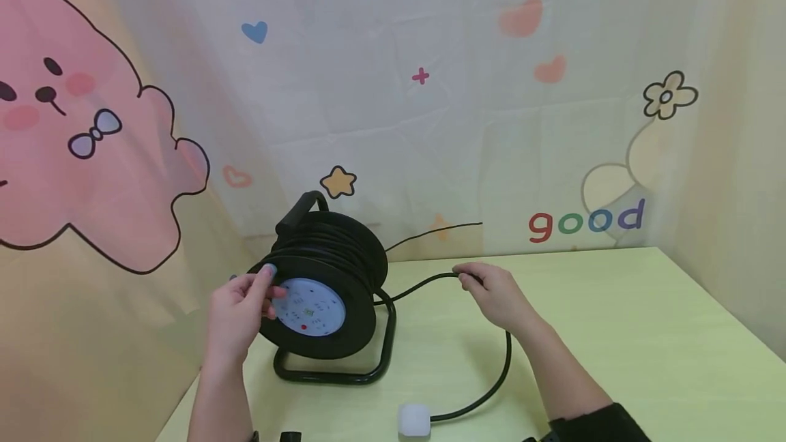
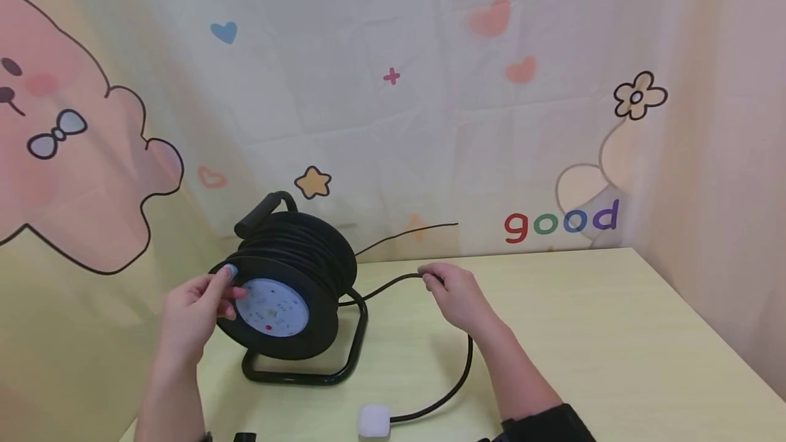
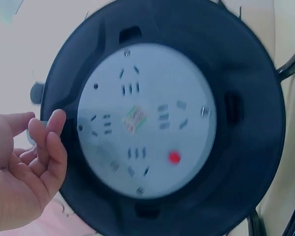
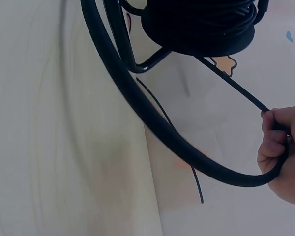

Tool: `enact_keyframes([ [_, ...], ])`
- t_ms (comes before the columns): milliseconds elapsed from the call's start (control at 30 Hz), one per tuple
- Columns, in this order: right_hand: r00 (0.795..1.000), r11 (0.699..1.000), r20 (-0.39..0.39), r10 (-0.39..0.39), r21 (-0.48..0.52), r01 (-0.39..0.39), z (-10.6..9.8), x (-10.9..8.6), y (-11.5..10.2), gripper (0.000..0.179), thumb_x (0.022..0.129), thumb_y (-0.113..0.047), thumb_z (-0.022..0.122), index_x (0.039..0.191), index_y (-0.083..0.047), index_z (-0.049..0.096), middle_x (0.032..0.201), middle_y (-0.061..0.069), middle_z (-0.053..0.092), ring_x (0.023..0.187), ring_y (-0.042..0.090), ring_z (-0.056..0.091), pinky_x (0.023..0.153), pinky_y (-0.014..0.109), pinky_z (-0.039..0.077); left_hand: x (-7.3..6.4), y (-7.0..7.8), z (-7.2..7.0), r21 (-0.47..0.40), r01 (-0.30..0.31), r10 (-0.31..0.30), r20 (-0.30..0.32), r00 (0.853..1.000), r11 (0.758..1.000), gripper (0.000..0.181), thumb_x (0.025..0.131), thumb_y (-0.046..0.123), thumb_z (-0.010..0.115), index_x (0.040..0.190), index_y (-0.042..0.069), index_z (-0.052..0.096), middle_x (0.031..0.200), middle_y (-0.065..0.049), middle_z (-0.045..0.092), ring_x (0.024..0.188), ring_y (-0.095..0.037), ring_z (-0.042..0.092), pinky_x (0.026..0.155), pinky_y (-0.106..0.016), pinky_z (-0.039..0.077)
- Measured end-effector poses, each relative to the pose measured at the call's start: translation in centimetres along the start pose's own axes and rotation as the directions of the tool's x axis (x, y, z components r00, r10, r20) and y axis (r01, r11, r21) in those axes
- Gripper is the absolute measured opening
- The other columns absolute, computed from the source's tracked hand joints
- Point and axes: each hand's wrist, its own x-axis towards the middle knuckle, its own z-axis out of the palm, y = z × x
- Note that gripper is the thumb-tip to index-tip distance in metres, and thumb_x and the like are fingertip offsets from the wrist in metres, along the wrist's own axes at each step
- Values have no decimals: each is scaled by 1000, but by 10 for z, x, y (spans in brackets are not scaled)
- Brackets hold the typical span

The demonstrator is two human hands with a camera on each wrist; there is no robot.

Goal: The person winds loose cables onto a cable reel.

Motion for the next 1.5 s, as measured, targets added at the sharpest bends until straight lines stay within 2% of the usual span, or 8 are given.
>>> enact_keyframes([
  [167, 998, 994, 58, -5, 114, -2, 10, 2, -8, 22, 98, -4, 51, 116, 0, 63, 89, 0, 65, 88, 17, 60, 79, 43, 49, -5, 7, 16, 152, -109, 118, -52, 992, 982, 47, 93, 54, 52, 87, 10, 66, 72, -7, 69, 57, -21, 56, 56, -33, 44],
  [333, 995, 982, 97, -15, 190, -4, 21, 5, -13, 23, 98, -3, 50, 118, 0, 62, 91, 0, 67, 93, 16, 60, 86, 45, 47, -9, 11, 31, 202, -224, 242, -73, 967, 953, 41, 96, 50, 52, 86, 12, 65, 64, -4, 65, 53, -16, 53, 50, -35, 43],
  [433, 993, 977, 114, -19, 213, -6, 30, 7, -15, 24, 98, -3, 50, 120, 0, 61, 93, 0, 67, 95, 15, 60, 87, 46, 47, -12, 13, 40, 257, -311, 340, -75, 937, 915, 33, 97, 40, 54, 86, 11, 64, 65, 1, 65, 51, -13, 50, 47, -34, 43],
  [567, 991, 975, 130, -19, 222, -10, 44, 9, -21, 25, 99, -4, 50, 121, -1, 61, 94, -1, 67, 96, 13, 59, 88, 45, 46, -17, 15, 49, 372, -420, 475, -65, 878, 828, 25, 96, 27, 59, 84, 6, 62, 61, 1, 60, 51, -12, 49, 45, -32, 45],
  [667, 990, 977, 138, -14, 214, -16, 54, 11, -27, 25, 98, -4, 51, 121, -1, 62, 94, -3, 67, 96, 12, 59, 88, 45, 47, -21, 17, 56, 418, -470, 526, -24, 850, 777, 23, 94, 23, 61, 79, 5, 60, 58, 1, 53, 50, -12, 47, 44, -31, 44],
  [900, 986, 986, 169, 2, 166, -31, 69, 11, -33, 25, 97, -3, 52, 120, 0, 62, 91, -5, 68, 96, 12, 60, 85, 42, 47, -28, 23, 67, 453, -489, 516, 72, 854, 745, 29, 94, 24, 61, 69, 11, 53, 56, 5, 49, 47, -11, 43, 41, -28, 41],
  [1267, 983, 986, 183, 17, 161, -47, 68, 11, -35, 24, 97, -2, 51, 117, -6, 64, 87, -3, 65, 76, 12, 58, 65, 33, 50, -28, 25, 64, 433, -488, 505, 85, 859, 758, 35, 94, 25, 61, 64, 14, 48, 54, 6, 44, 46, -11, 40, 39, -29, 36],
  [1500, 985, 980, 157, 68, 174, -95, 58, 9, -26, 16, 94, -8, 58, 108, -8, 64, 82, -2, 65, 74, 12, 60, 65, 34, 50, -29, 24, 65, 434, -486, 493, 105, 864, 759, 35, 94, 26, 61, 64, 14, 48, 53, 6, 42, 46, -11, 40, 39, -28, 36],
])
